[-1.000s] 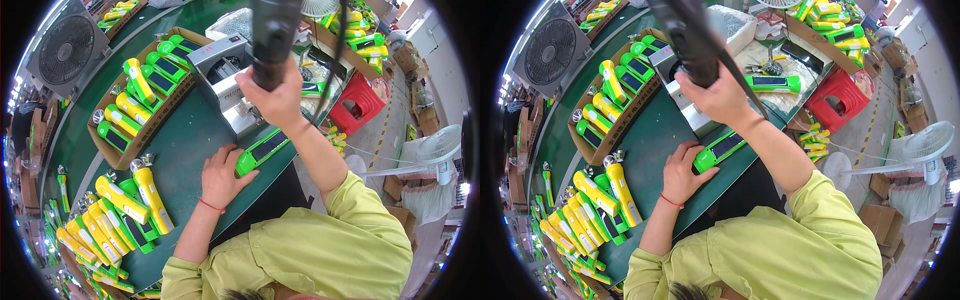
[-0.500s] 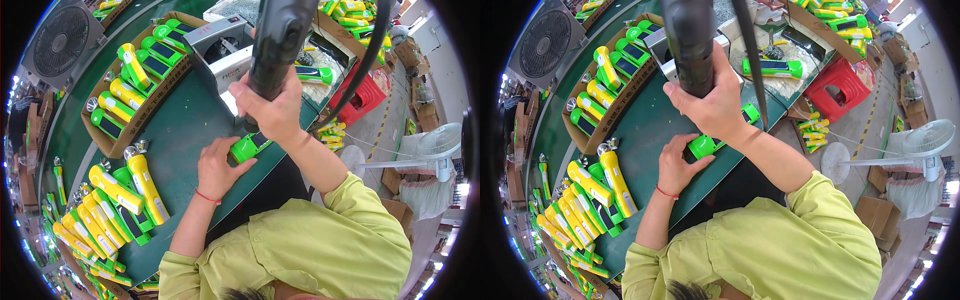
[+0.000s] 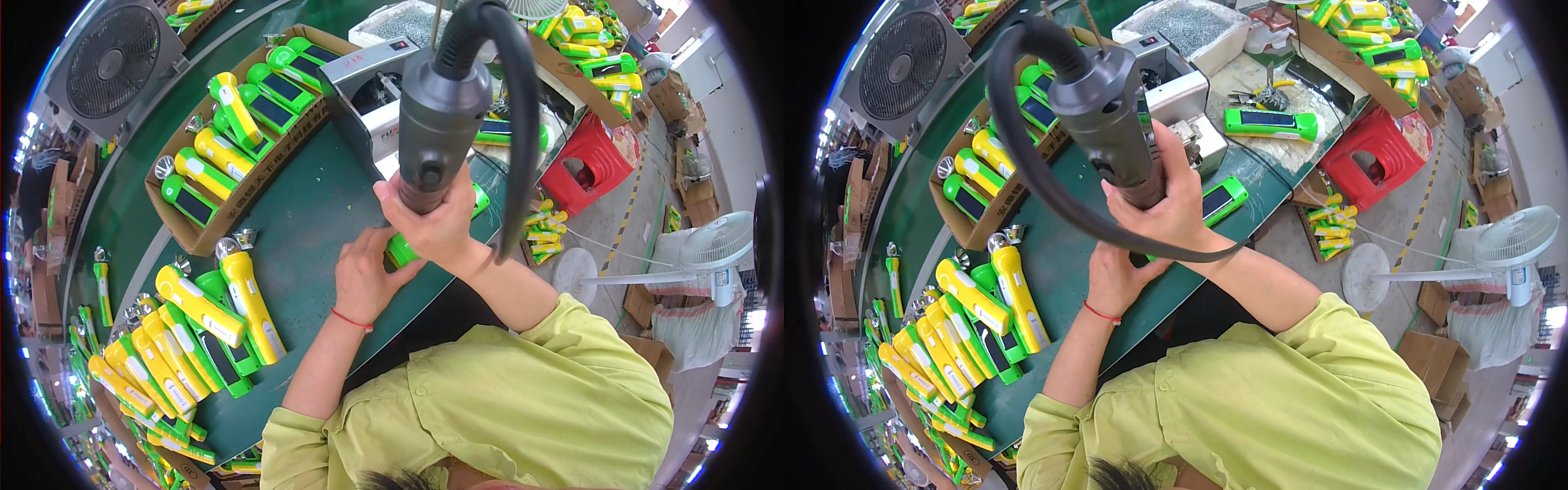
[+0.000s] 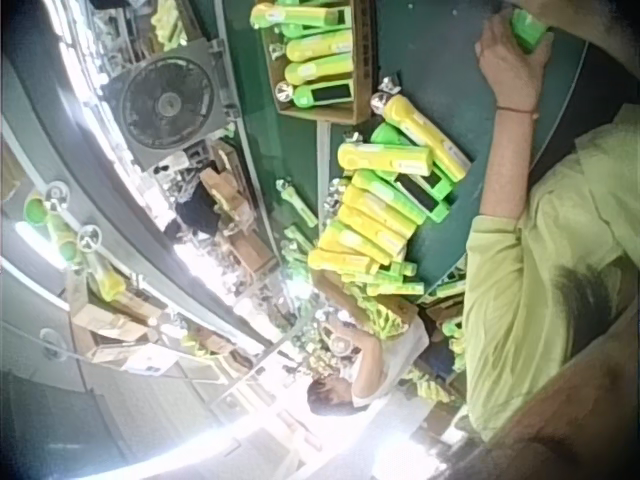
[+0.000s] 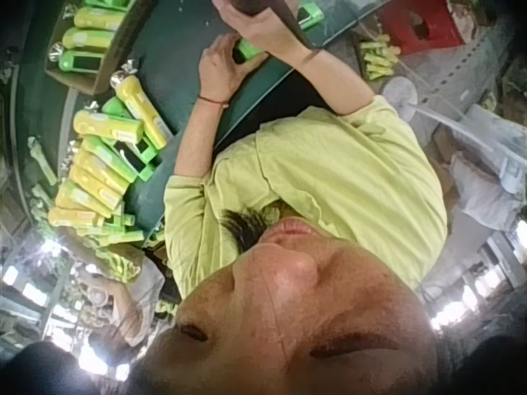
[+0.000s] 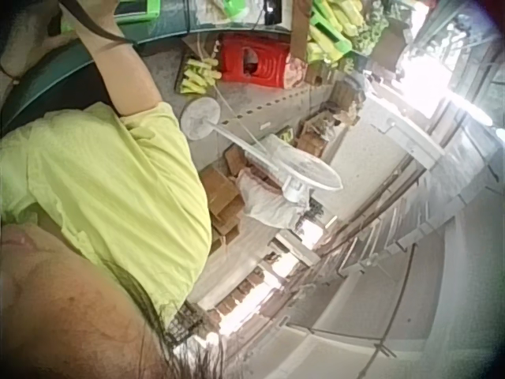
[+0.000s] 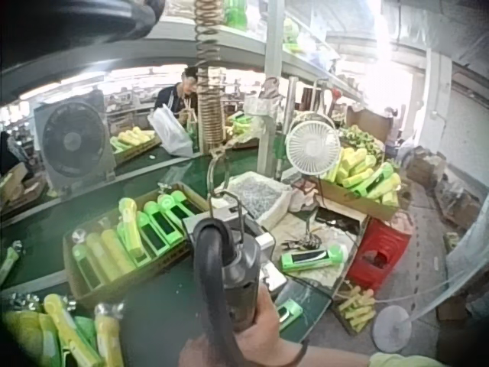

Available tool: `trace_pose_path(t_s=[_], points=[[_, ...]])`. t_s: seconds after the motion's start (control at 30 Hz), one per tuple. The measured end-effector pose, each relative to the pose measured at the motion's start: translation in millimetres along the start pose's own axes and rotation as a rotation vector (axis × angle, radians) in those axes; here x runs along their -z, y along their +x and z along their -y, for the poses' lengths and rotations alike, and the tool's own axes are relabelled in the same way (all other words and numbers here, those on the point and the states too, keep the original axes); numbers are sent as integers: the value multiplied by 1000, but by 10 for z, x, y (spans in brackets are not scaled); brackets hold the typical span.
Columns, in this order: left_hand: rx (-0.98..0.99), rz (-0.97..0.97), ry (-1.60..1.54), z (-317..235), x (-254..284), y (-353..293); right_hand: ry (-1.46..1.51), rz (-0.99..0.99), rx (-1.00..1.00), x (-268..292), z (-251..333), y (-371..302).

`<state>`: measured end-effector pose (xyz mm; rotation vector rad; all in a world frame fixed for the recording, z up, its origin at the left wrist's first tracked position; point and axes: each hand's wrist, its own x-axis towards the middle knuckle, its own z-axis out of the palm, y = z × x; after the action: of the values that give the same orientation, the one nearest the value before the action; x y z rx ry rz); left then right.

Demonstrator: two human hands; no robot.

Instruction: The person assembles flashlights by fastening screws into each flashlight body using an electric screwdriver, then sorts and places the flashlights into a cardboard box and onto the workbench.

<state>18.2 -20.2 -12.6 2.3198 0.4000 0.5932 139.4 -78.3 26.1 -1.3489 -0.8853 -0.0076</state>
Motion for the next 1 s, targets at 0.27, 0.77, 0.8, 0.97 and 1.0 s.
trace_pose_path(t_s=[0.27, 0.77, 0.8, 0.97, 1.0], points=[[-117, 49, 143, 48, 89, -19, 387, 51, -124, 276, 140, 125], [-63, 30, 108, 25, 94, 99, 130, -6, 129, 394, 126, 724], [-63, 32, 111, 26, 98, 105, 107, 37, 47, 382, 144, 736], [-91, 12, 85, 55, 92, 117, 419, -26, -18, 311, 159, 427], [-81, 12, 82, 50, 81, 110, 388, -28, -31, 329, 168, 303]])
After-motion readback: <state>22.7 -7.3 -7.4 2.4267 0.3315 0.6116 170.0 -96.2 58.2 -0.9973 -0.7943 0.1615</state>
